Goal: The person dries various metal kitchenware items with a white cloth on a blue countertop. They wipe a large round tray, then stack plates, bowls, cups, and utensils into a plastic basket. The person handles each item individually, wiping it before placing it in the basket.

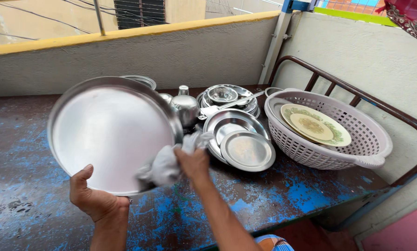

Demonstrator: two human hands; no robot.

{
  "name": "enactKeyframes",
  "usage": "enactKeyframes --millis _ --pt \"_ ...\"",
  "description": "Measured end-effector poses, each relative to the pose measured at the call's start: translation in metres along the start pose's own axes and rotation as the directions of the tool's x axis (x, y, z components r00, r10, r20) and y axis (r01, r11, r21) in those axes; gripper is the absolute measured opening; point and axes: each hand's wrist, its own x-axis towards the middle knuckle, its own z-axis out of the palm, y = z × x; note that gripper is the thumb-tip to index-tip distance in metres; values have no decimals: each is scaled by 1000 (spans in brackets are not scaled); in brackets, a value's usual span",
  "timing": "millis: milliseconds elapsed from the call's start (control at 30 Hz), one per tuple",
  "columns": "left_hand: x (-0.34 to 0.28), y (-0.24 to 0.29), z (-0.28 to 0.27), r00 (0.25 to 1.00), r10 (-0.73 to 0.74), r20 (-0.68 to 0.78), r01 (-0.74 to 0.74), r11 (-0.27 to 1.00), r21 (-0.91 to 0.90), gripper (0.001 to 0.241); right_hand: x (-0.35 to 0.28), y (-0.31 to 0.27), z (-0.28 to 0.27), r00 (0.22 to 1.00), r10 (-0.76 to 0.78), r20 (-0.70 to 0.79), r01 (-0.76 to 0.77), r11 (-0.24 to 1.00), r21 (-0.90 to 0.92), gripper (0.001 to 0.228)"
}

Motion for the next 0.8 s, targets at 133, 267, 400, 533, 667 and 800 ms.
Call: enactKeyframes --millis 133,267,400,533,667,800 --pt "1 0 2 996 -19 -85 20 1000 19 71 -70 27 32 845 154 511 -427 770 474 48" --pt "6 2 -12 982 -135 -135 134 991 -13 71 -74 27 26 756 -47 652 -330 834 442 52" --pt "33 -8 -37 986 -133 -97 108 967 -229 71 -44 34 -6 645 -153 748 -587 527 614 52" --pt "58 -26 -69 981 -162 -102 131 956 -262 68 -37 43 -7 610 -184 770 -677 384 628 53" --pt "84 -37 -84 992 -128 -3 119 935 -335 54 -29 34 8 570 -219 792 -713 347 609 53" --pt "91 -40 -70 996 -86 -31 67 913 -403 43 -25 21 24 574 -196 795 -721 339 604 58"
